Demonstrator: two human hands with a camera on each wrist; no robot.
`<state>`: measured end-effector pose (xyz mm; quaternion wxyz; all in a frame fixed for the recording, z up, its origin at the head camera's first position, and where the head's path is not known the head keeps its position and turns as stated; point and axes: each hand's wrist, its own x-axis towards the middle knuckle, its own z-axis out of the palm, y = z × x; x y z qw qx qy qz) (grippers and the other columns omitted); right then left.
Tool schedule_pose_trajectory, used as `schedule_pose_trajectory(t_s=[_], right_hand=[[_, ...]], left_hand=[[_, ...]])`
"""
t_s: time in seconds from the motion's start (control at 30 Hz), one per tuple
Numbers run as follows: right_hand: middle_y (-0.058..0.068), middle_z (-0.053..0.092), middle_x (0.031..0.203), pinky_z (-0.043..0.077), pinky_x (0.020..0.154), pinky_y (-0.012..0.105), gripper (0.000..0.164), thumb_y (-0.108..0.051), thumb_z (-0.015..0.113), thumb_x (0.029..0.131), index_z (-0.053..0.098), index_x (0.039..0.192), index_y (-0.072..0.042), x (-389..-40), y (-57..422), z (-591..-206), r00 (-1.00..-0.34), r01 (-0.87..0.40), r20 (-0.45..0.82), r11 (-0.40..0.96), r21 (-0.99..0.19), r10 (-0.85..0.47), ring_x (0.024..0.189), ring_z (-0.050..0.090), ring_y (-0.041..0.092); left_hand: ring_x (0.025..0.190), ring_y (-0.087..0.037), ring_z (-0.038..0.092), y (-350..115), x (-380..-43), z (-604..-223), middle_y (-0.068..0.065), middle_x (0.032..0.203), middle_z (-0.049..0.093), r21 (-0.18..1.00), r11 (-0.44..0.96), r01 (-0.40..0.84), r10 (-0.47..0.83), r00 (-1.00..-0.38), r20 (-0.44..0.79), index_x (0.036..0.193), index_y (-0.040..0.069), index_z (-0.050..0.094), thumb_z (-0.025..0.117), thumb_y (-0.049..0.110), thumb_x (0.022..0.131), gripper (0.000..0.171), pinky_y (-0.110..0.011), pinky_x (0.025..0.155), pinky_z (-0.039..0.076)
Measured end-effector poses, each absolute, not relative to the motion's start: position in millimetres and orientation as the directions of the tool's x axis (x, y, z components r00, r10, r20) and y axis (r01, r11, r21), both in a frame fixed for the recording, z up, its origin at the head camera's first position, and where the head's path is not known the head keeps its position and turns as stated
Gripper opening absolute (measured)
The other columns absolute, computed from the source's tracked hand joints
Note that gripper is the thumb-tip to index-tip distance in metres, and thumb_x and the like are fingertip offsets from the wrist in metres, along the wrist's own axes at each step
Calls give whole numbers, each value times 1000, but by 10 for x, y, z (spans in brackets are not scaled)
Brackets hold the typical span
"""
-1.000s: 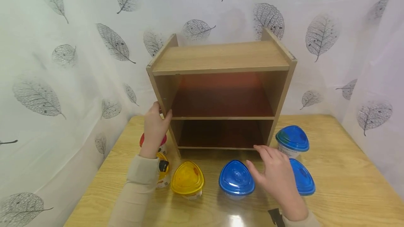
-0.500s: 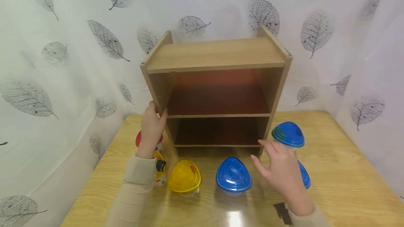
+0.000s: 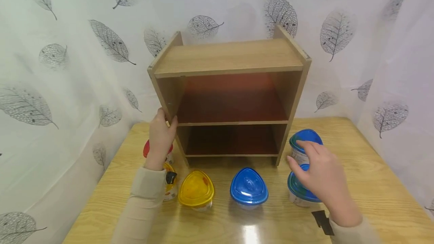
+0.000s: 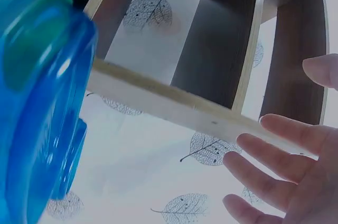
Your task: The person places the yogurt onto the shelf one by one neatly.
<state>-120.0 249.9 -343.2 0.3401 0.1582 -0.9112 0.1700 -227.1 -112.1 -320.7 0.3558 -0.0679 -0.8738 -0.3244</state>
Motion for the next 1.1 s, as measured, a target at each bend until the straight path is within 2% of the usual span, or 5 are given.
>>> schedule_pose_trajectory(t_s=[0.27,0.57,0.83,1.1], right_hand=[[27,57,98,44,55,52,49,-28,70,71,56,106,4,-1214,2636,-3357,-782,-329,605,923,-201,-147,81,54,43],[30,53,105,43,58,55,53,-36,65,77,54,109,5,-1284,2766,-3301,-883,-242,455,943,-227,-117,89,49,46],[32,52,104,44,56,52,55,-38,64,78,53,108,7,-1393,2859,-3308,-903,-241,406,949,-202,-143,85,51,46],[34,50,107,44,55,50,63,-45,59,79,50,112,8,-1519,2950,-3342,-946,-197,298,959,-206,-130,87,50,47]], left_hand=[[83,-36,58,-1118,-2275,-3190,-23,94,59,524,776,350,-114,-740,663,101,-9,51,59,9,83,26,-44,73,48],[82,-36,58,-1115,-2276,-3200,-23,93,59,527,785,326,-123,-751,648,101,-8,51,58,10,83,26,-44,71,48],[81,-37,58,-1119,-2282,-3209,-23,90,58,523,783,336,-126,-738,663,98,-8,51,58,9,83,24,-45,70,48],[81,-36,58,-1121,-2275,-3198,-23,91,58,529,785,324,-128,-750,649,99,-9,51,57,9,83,25,-44,69,49]])
